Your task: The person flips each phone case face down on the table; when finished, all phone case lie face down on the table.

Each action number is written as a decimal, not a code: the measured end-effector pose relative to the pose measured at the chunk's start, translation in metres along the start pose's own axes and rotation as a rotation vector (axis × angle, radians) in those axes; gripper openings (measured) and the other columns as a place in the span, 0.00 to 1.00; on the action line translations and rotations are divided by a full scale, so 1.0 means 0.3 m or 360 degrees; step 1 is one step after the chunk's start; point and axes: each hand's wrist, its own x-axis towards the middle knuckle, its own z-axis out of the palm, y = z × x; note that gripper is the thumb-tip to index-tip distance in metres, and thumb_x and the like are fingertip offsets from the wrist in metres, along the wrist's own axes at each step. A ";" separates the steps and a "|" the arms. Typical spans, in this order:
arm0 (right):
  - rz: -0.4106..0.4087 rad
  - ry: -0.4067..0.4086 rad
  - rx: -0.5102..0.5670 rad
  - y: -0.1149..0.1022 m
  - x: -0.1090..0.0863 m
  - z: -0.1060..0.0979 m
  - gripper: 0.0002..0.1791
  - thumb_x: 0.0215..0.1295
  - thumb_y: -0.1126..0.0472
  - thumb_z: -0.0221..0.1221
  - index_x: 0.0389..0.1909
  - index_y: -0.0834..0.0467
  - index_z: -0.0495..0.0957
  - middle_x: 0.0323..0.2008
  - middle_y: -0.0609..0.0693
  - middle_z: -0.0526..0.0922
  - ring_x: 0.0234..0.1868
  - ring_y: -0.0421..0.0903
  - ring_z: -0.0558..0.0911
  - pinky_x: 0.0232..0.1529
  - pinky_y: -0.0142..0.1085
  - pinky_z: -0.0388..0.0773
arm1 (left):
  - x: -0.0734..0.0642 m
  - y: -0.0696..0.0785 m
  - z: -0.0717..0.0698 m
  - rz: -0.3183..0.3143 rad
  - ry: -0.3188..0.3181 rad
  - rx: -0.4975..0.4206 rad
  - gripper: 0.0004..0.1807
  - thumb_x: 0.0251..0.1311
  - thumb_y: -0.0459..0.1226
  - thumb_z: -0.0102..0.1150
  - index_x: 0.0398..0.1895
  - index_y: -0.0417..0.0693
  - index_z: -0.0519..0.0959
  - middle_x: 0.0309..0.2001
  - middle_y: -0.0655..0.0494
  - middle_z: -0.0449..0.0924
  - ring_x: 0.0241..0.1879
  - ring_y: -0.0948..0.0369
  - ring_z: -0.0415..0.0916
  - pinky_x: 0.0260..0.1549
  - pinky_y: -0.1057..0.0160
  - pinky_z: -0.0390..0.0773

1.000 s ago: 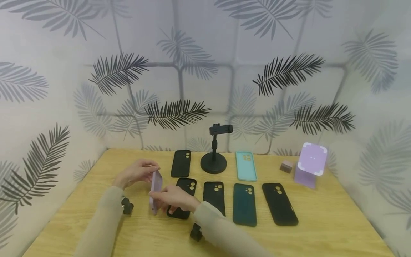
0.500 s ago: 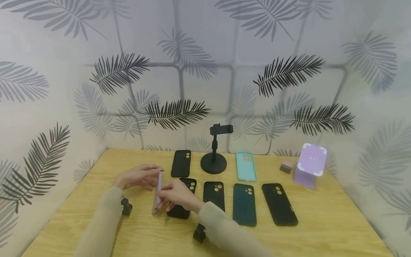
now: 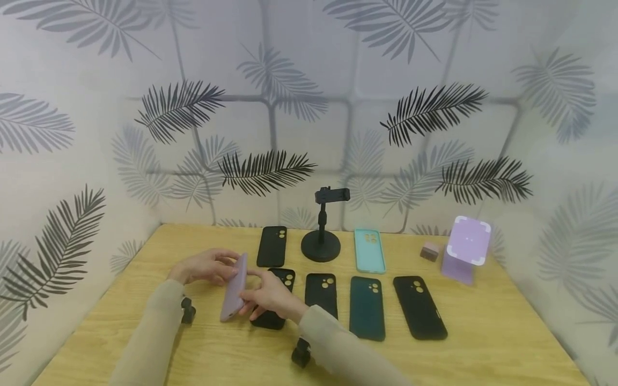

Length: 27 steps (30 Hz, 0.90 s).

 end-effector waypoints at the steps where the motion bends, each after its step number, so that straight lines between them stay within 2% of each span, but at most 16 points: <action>1: 0.0002 0.0003 0.0012 0.002 -0.001 0.000 0.34 0.68 0.67 0.59 0.73 0.56 0.59 0.28 0.59 0.87 0.29 0.56 0.88 0.20 0.37 0.83 | 0.001 -0.001 -0.001 0.0004 0.0002 0.0010 0.34 0.63 0.41 0.64 0.69 0.41 0.66 0.65 0.35 0.68 0.50 0.53 0.77 0.48 0.54 0.82; 10: 0.0030 -0.0004 0.0015 0.010 0.003 0.008 0.36 0.67 0.69 0.58 0.74 0.55 0.57 0.27 0.62 0.87 0.28 0.56 0.88 0.23 0.41 0.84 | 0.006 -0.007 -0.008 -0.0033 0.0066 0.0095 0.32 0.58 0.41 0.69 0.65 0.42 0.70 0.62 0.37 0.71 0.49 0.54 0.78 0.45 0.55 0.82; 16: 0.0113 0.0036 0.0005 0.015 0.006 0.017 0.35 0.67 0.70 0.58 0.73 0.60 0.58 0.26 0.62 0.87 0.23 0.50 0.87 0.22 0.39 0.84 | 0.004 0.008 0.002 -0.0028 0.0100 0.0233 0.30 0.57 0.40 0.69 0.62 0.43 0.73 0.59 0.37 0.72 0.48 0.54 0.76 0.43 0.57 0.82; 22: 0.0204 0.0048 -0.0014 0.020 0.002 0.022 0.35 0.67 0.69 0.59 0.72 0.66 0.56 0.27 0.61 0.87 0.26 0.53 0.88 0.23 0.38 0.84 | 0.016 0.012 0.012 0.0012 0.0108 0.0355 0.26 0.56 0.37 0.70 0.58 0.43 0.76 0.53 0.40 0.76 0.43 0.55 0.75 0.38 0.60 0.81; 27: 0.0218 -0.0010 -0.0024 0.024 -0.002 0.020 0.30 0.67 0.70 0.58 0.68 0.67 0.62 0.27 0.62 0.86 0.27 0.54 0.88 0.24 0.38 0.84 | 0.026 0.015 0.024 0.0009 0.0114 0.0410 0.24 0.55 0.35 0.71 0.55 0.43 0.77 0.49 0.42 0.78 0.39 0.57 0.75 0.33 0.62 0.79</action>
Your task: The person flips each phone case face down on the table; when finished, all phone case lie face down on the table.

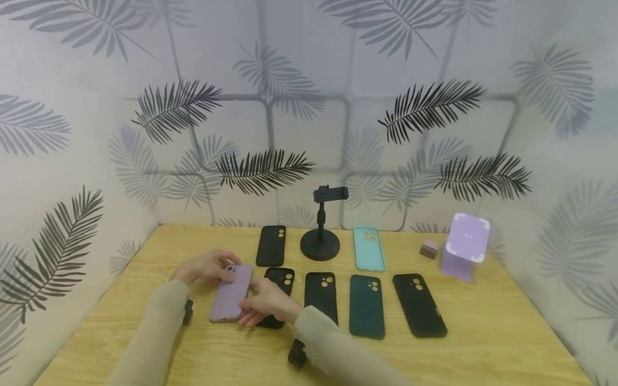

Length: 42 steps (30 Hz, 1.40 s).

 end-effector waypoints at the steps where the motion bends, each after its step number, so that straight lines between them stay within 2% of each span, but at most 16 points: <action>1: 0.0000 -0.0017 -0.0002 0.001 0.001 -0.001 0.28 0.67 0.70 0.58 0.66 0.67 0.63 0.27 0.62 0.86 0.28 0.54 0.88 0.24 0.37 0.84 | 0.001 0.001 0.001 -0.0005 0.0004 0.0008 0.23 0.54 0.35 0.71 0.54 0.44 0.77 0.48 0.42 0.78 0.38 0.58 0.74 0.33 0.63 0.79; 7: -0.0009 -0.0068 -0.0038 -0.007 -0.002 -0.016 0.12 0.67 0.70 0.58 0.49 0.71 0.75 0.27 0.64 0.86 0.27 0.53 0.88 0.25 0.38 0.85 | 0.010 0.008 0.003 -0.0016 0.0010 0.0026 0.23 0.54 0.34 0.71 0.54 0.44 0.78 0.45 0.44 0.78 0.35 0.59 0.73 0.29 0.64 0.76; 9: -0.0013 -0.0066 -0.0067 -0.012 -0.006 -0.022 0.11 0.67 0.69 0.58 0.47 0.72 0.77 0.28 0.64 0.86 0.26 0.53 0.88 0.25 0.38 0.85 | 0.009 0.015 0.003 -0.0016 -0.0008 0.0037 0.23 0.53 0.33 0.71 0.53 0.43 0.77 0.45 0.44 0.78 0.35 0.58 0.73 0.29 0.63 0.77; 14: -0.0017 -0.0029 -0.0127 -0.024 -0.014 -0.049 0.16 0.68 0.67 0.58 0.54 0.71 0.76 0.31 0.62 0.87 0.27 0.51 0.88 0.25 0.39 0.85 | 0.008 0.032 0.004 -0.0027 -0.0041 0.0113 0.23 0.53 0.34 0.71 0.53 0.41 0.76 0.48 0.42 0.80 0.39 0.57 0.76 0.36 0.61 0.79; 18: -0.0064 0.0017 -0.0176 -0.031 -0.018 -0.082 0.16 0.67 0.67 0.59 0.53 0.69 0.78 0.32 0.62 0.87 0.27 0.48 0.87 0.23 0.36 0.84 | 0.009 0.038 0.004 -0.0076 -0.0002 0.0114 0.21 0.55 0.34 0.70 0.51 0.41 0.76 0.49 0.41 0.80 0.42 0.56 0.77 0.39 0.60 0.79; 23: -0.0084 0.0056 -0.0195 -0.029 -0.022 -0.127 0.17 0.66 0.67 0.59 0.54 0.68 0.78 0.34 0.62 0.87 0.25 0.43 0.84 0.21 0.32 0.81 | 0.000 0.039 0.008 -0.0157 0.0048 0.0042 0.19 0.55 0.33 0.69 0.50 0.41 0.77 0.49 0.42 0.80 0.42 0.56 0.78 0.40 0.60 0.80; 30: -0.0070 0.0087 -0.0169 -0.024 -0.016 -0.177 0.17 0.70 0.65 0.57 0.55 0.69 0.76 0.37 0.62 0.86 0.26 0.43 0.83 0.22 0.30 0.80 | -0.009 0.029 0.013 -0.0166 0.0074 0.0027 0.20 0.56 0.33 0.69 0.51 0.38 0.76 0.47 0.43 0.78 0.41 0.56 0.77 0.37 0.61 0.81; 32: -0.0071 0.0095 -0.0185 -0.023 -0.018 -0.191 0.17 0.70 0.64 0.57 0.55 0.68 0.76 0.37 0.61 0.86 0.27 0.43 0.83 0.23 0.32 0.81 | -0.012 0.024 0.015 -0.0196 0.0098 0.0008 0.20 0.56 0.33 0.69 0.50 0.39 0.76 0.45 0.45 0.77 0.40 0.57 0.76 0.36 0.62 0.81; 38: -0.0102 0.0130 -0.0289 -0.019 -0.007 -0.247 0.16 0.70 0.62 0.57 0.55 0.65 0.77 0.37 0.57 0.86 0.30 0.43 0.84 0.25 0.31 0.81 | -0.018 0.022 0.013 -0.0187 0.0087 -0.0005 0.20 0.57 0.35 0.68 0.52 0.38 0.75 0.45 0.45 0.75 0.40 0.57 0.75 0.36 0.62 0.80; 42: -0.0190 0.0195 -0.0380 -0.011 0.010 -0.305 0.16 0.69 0.64 0.58 0.55 0.65 0.78 0.38 0.58 0.87 0.34 0.50 0.84 0.26 0.32 0.77 | -0.008 0.028 0.005 -0.0130 0.0101 -0.0003 0.21 0.59 0.37 0.66 0.53 0.37 0.74 0.45 0.44 0.78 0.36 0.58 0.76 0.34 0.62 0.79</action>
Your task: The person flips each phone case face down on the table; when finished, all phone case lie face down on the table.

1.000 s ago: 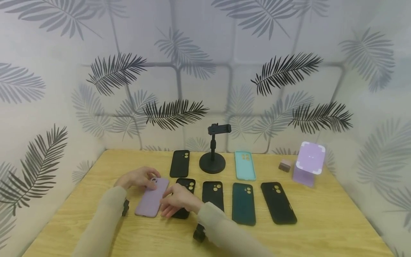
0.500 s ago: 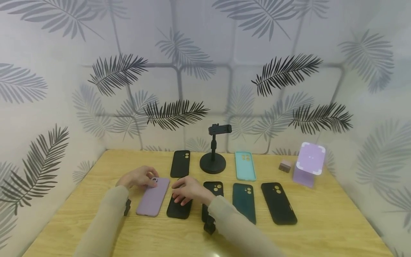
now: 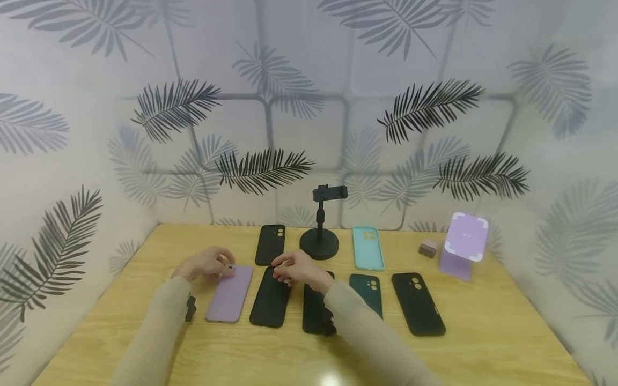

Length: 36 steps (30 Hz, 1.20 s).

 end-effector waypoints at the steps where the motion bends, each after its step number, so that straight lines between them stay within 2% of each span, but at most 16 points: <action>1: -0.0022 0.0030 -0.0020 0.005 0.006 -0.014 0.16 0.69 0.65 0.58 0.55 0.65 0.79 0.39 0.58 0.87 0.35 0.52 0.84 0.26 0.33 0.77 | 0.005 0.003 -0.002 0.0022 0.0017 -0.0019 0.21 0.60 0.37 0.65 0.54 0.36 0.74 0.45 0.43 0.79 0.36 0.58 0.76 0.34 0.62 0.79; 3: -0.0050 0.0090 -0.0070 0.008 0.012 -0.041 0.15 0.69 0.66 0.57 0.55 0.65 0.79 0.41 0.59 0.87 0.38 0.56 0.83 0.28 0.35 0.77 | 0.017 0.011 -0.002 0.0062 0.0082 -0.0049 0.22 0.62 0.37 0.63 0.55 0.34 0.73 0.45 0.42 0.80 0.36 0.57 0.77 0.34 0.61 0.79; 5: -0.0075 0.0139 -0.0164 0.012 0.021 -0.064 0.14 0.69 0.65 0.58 0.54 0.63 0.81 0.43 0.57 0.86 0.40 0.54 0.83 0.33 0.37 0.79 | 0.030 0.023 0.004 0.0097 0.0179 -0.0051 0.21 0.63 0.37 0.62 0.55 0.33 0.74 0.46 0.41 0.81 0.39 0.55 0.79 0.36 0.58 0.80; 8: -0.0089 0.0193 -0.0284 0.018 0.035 -0.082 0.14 0.70 0.63 0.58 0.53 0.61 0.82 0.49 0.56 0.84 0.46 0.52 0.82 0.44 0.41 0.80 | 0.047 0.052 0.021 0.0098 0.0339 -0.0020 0.18 0.64 0.37 0.60 0.53 0.34 0.76 0.47 0.40 0.80 0.43 0.51 0.79 0.39 0.54 0.80; 11: -0.0083 0.0218 -0.0362 0.036 0.052 -0.088 0.14 0.69 0.63 0.59 0.53 0.61 0.82 0.52 0.56 0.82 0.51 0.52 0.80 0.51 0.44 0.80 | 0.068 0.089 0.044 0.0103 0.0431 -0.0013 0.17 0.65 0.36 0.60 0.53 0.35 0.78 0.50 0.39 0.80 0.48 0.48 0.79 0.46 0.51 0.80; 16: -0.0049 0.0211 -0.0355 0.052 0.073 -0.089 0.16 0.69 0.65 0.58 0.56 0.62 0.80 0.55 0.59 0.81 0.57 0.55 0.79 0.55 0.47 0.79 | 0.102 0.143 0.084 0.0124 0.0414 -0.0053 0.19 0.66 0.33 0.57 0.57 0.33 0.75 0.56 0.35 0.77 0.55 0.42 0.76 0.51 0.48 0.79; 22: -0.0008 0.0143 -0.0339 0.047 0.082 -0.092 0.20 0.70 0.65 0.55 0.61 0.64 0.75 0.59 0.63 0.77 0.61 0.58 0.75 0.58 0.49 0.77 | 0.127 0.184 0.111 -0.0033 0.0317 -0.0113 0.27 0.67 0.34 0.56 0.67 0.33 0.66 0.63 0.32 0.70 0.59 0.41 0.73 0.54 0.48 0.78; 28: 0.0033 0.0082 -0.0326 0.043 0.092 -0.084 0.20 0.70 0.66 0.55 0.62 0.65 0.74 0.60 0.62 0.77 0.62 0.57 0.75 0.61 0.49 0.75 | 0.148 0.207 0.127 -0.0100 0.0284 -0.0083 0.27 0.66 0.33 0.56 0.67 0.35 0.67 0.64 0.34 0.70 0.59 0.44 0.74 0.53 0.50 0.79; 36: 0.0060 -0.0006 -0.0305 0.037 0.111 -0.065 0.21 0.72 0.62 0.54 0.62 0.66 0.73 0.62 0.61 0.76 0.62 0.56 0.75 0.63 0.48 0.73 | 0.165 0.208 0.135 -0.0196 0.0379 -0.0163 0.26 0.64 0.30 0.55 0.67 0.36 0.68 0.65 0.36 0.68 0.60 0.46 0.71 0.53 0.51 0.78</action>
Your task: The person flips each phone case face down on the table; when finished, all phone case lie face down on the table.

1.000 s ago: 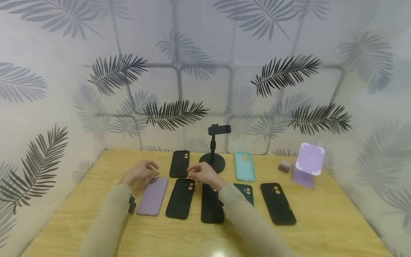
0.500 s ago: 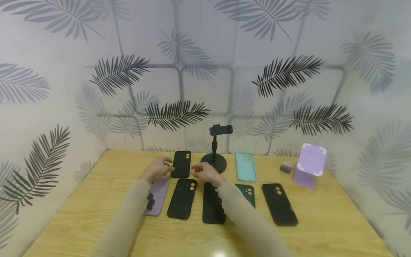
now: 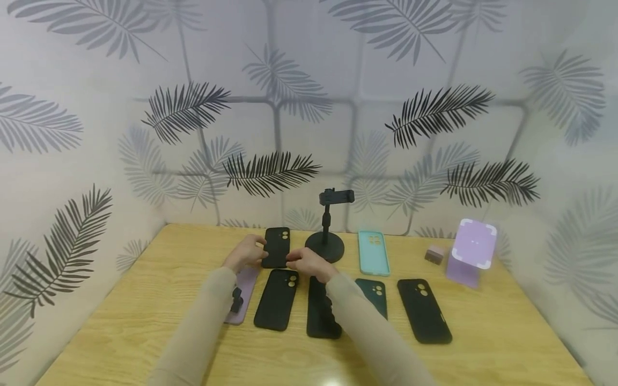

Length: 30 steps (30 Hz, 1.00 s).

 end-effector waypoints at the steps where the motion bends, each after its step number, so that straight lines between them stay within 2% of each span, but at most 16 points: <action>1: 0.0006 -0.0002 -0.0002 -0.001 0.001 0.000 0.21 0.72 0.62 0.54 0.62 0.66 0.73 0.61 0.60 0.76 0.62 0.55 0.76 0.63 0.48 0.73 | 0.002 0.000 0.001 -0.0016 0.0012 -0.0031 0.26 0.65 0.29 0.55 0.67 0.36 0.68 0.66 0.36 0.67 0.60 0.47 0.71 0.52 0.52 0.78; 6: 0.0025 -0.0005 -0.0002 -0.009 0.001 -0.002 0.21 0.73 0.60 0.53 0.62 0.66 0.74 0.61 0.60 0.77 0.61 0.55 0.76 0.63 0.49 0.73 | 0.011 -0.005 -0.002 -0.0117 0.0044 -0.0325 0.26 0.64 0.26 0.50 0.67 0.36 0.67 0.62 0.34 0.70 0.48 0.51 0.76 0.44 0.59 0.82; 9: 0.0024 0.0008 -0.0025 -0.014 -0.001 -0.004 0.20 0.73 0.60 0.53 0.61 0.65 0.76 0.58 0.58 0.79 0.58 0.52 0.78 0.60 0.47 0.75 | 0.016 -0.007 -0.009 -0.0171 0.0049 -0.0502 0.27 0.63 0.25 0.51 0.67 0.37 0.66 0.58 0.36 0.73 0.39 0.55 0.79 0.38 0.62 0.83; 11: 0.0014 0.0008 -0.0026 -0.017 0.000 -0.006 0.17 0.74 0.60 0.52 0.54 0.67 0.79 0.47 0.55 0.82 0.47 0.47 0.80 0.51 0.40 0.78 | 0.020 -0.006 -0.015 -0.0189 0.0055 -0.0597 0.28 0.62 0.25 0.54 0.67 0.39 0.67 0.56 0.38 0.74 0.37 0.56 0.79 0.37 0.63 0.83; 13: 0.0001 0.0025 -0.0007 -0.022 0.001 -0.008 0.15 0.74 0.61 0.51 0.46 0.69 0.80 0.36 0.51 0.79 0.37 0.43 0.75 0.41 0.35 0.74 | 0.024 -0.003 -0.021 -0.0190 0.0059 -0.0680 0.28 0.62 0.26 0.55 0.67 0.40 0.68 0.56 0.40 0.73 0.37 0.57 0.78 0.37 0.63 0.84; 16: -0.0010 0.0040 0.0043 -0.028 0.004 -0.008 0.15 0.75 0.63 0.49 0.41 0.71 0.79 0.29 0.50 0.71 0.32 0.43 0.69 0.35 0.33 0.69 | 0.025 0.003 -0.028 -0.0161 0.0047 -0.0731 0.26 0.63 0.28 0.56 0.66 0.40 0.68 0.57 0.40 0.72 0.40 0.57 0.78 0.40 0.62 0.85; 18: -0.0016 0.0050 0.0054 -0.033 0.005 -0.007 0.14 0.74 0.63 0.50 0.44 0.69 0.80 0.32 0.48 0.74 0.34 0.41 0.71 0.38 0.32 0.72 | 0.023 0.006 -0.032 -0.0133 0.0039 -0.0725 0.27 0.64 0.29 0.55 0.67 0.40 0.67 0.57 0.39 0.72 0.41 0.56 0.78 0.42 0.60 0.85; 23: -0.0069 -0.0010 0.0017 -0.034 0.014 0.002 0.16 0.75 0.61 0.49 0.41 0.70 0.79 0.29 0.50 0.70 0.33 0.43 0.69 0.37 0.34 0.68 | 0.009 0.010 -0.033 -0.0072 0.0022 -0.0719 0.28 0.64 0.30 0.56 0.68 0.39 0.65 0.57 0.37 0.74 0.43 0.53 0.80 0.48 0.55 0.83; 25: -0.0068 -0.0039 0.0078 -0.034 0.016 0.006 0.18 0.76 0.60 0.48 0.46 0.71 0.79 0.34 0.51 0.77 0.37 0.45 0.77 0.42 0.33 0.73 | 0.003 0.015 -0.030 -0.0047 0.0007 -0.0734 0.29 0.64 0.31 0.56 0.69 0.39 0.65 0.57 0.35 0.75 0.46 0.51 0.81 0.49 0.54 0.83; 27: -0.0036 -0.0061 0.0205 -0.036 0.018 0.009 0.20 0.77 0.59 0.46 0.56 0.70 0.76 0.47 0.58 0.81 0.50 0.51 0.81 0.54 0.38 0.78 | -0.002 0.024 -0.025 -0.0021 -0.0023 -0.0763 0.30 0.65 0.32 0.57 0.70 0.39 0.64 0.58 0.34 0.75 0.50 0.49 0.81 0.50 0.53 0.82; 28: -0.0023 -0.0074 0.0270 -0.037 0.020 0.011 0.22 0.78 0.59 0.44 0.61 0.70 0.72 0.54 0.61 0.79 0.58 0.54 0.80 0.60 0.42 0.76 | -0.003 0.029 -0.022 -0.0008 -0.0040 -0.0787 0.30 0.66 0.33 0.58 0.70 0.38 0.63 0.58 0.34 0.75 0.52 0.47 0.80 0.51 0.53 0.82; 30: 0.0005 -0.0083 0.0388 -0.043 0.024 0.013 0.25 0.80 0.57 0.41 0.69 0.68 0.63 0.64 0.67 0.72 0.65 0.59 0.74 0.65 0.48 0.72 | -0.003 0.040 -0.015 0.0006 -0.0070 -0.0827 0.32 0.66 0.34 0.59 0.71 0.38 0.62 0.58 0.34 0.75 0.54 0.46 0.79 0.51 0.53 0.82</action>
